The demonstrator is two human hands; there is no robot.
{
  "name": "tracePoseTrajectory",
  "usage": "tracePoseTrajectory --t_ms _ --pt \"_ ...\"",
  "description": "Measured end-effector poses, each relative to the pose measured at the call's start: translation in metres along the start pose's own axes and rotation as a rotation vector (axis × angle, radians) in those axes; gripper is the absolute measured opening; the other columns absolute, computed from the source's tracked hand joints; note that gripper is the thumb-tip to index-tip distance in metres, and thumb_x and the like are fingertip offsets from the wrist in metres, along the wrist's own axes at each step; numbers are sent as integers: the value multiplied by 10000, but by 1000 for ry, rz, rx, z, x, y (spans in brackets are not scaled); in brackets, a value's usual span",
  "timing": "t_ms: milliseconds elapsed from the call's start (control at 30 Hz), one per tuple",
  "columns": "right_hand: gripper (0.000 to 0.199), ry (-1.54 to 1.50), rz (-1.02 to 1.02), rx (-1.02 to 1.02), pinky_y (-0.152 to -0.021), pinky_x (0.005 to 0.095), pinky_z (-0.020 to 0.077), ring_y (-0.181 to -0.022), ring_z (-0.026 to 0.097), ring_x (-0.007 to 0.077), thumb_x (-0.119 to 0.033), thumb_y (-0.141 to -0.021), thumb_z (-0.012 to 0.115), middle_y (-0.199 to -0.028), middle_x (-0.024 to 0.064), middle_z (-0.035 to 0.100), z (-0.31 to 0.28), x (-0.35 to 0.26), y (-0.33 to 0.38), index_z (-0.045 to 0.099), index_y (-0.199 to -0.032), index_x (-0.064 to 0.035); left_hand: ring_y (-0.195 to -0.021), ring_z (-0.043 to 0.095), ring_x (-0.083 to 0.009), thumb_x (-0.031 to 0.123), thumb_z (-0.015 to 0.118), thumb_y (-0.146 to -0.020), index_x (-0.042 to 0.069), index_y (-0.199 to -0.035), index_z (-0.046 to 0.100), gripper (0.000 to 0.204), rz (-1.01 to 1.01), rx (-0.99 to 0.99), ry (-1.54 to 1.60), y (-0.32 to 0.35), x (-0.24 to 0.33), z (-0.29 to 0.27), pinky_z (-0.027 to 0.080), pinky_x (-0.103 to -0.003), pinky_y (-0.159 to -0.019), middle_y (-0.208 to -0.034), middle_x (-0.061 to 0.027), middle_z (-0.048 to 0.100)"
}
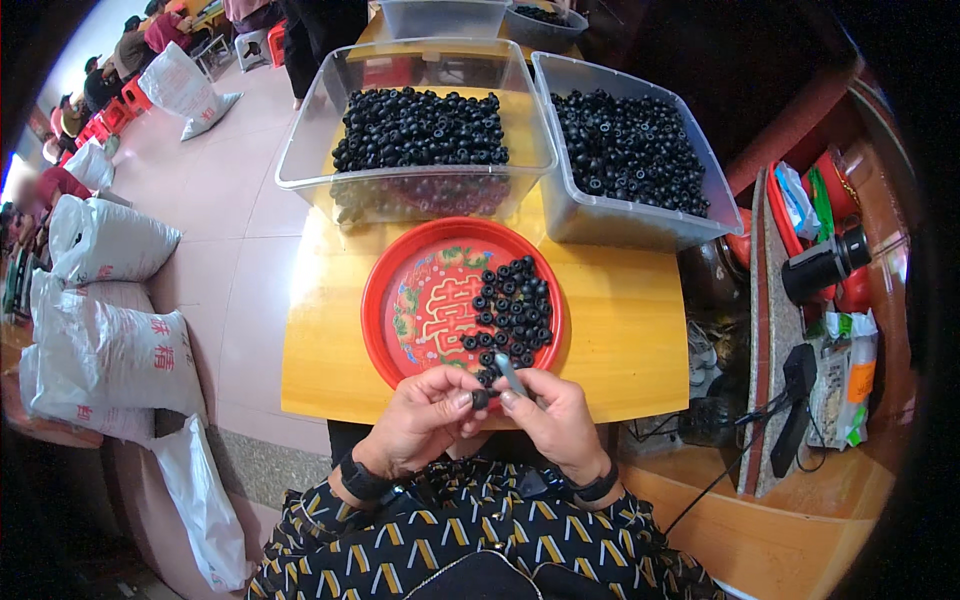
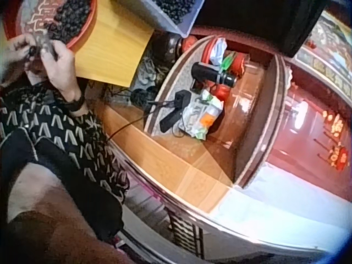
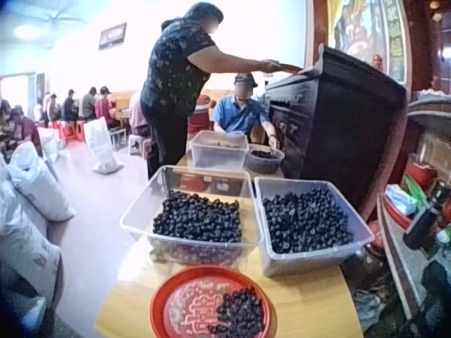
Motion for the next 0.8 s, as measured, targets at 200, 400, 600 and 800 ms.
tracePoseTrajectory --t_ms 200,400,600,800 --pt "138 -54 67 293 -520 168 358 -581 458 54 -73 -872 520 -717 18 543 -53 6 14 587 -942 25 -630 572 -140 151 577 -857 43 -907 552 122 139 84 -273 -42 95 13 459 -255 -527 -750 -54 583" --pt "132 -122 51 377 -503 171 345 -553 441 57 -77 -883 509 -693 20 532 -78 10 19 575 -937 24 -911 584 -201 161 535 -895 32 -1072 438 240 440 135 -256 -77 201 40 491 -309 -780 -1070 -173 534" --pt "133 -128 103 422 -492 167 332 -543 427 43 -91 -880 524 -681 12 526 -92 34 22 575 -936 18 -822 586 -148 105 595 -849 -34 -1011 580 213 235 175 -977 -32 94 9 489 -298 -681 -884 -79 613" --pt "150 -131 160 414 -488 166 323 -545 418 36 -109 -876 542 -675 4 520 -91 38 20 576 -938 23 -769 554 -301 6 652 -695 14 -945 632 251 367 -95 -1595 -15 28 24 469 -348 -686 -804 -142 549"
Point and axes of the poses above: each hand's wrist, its own y-axis away from the middle knuckle, its own z-axis out of the palm, x = y × z, the point moved 7 cm from there along -y, towards the middle knuckle
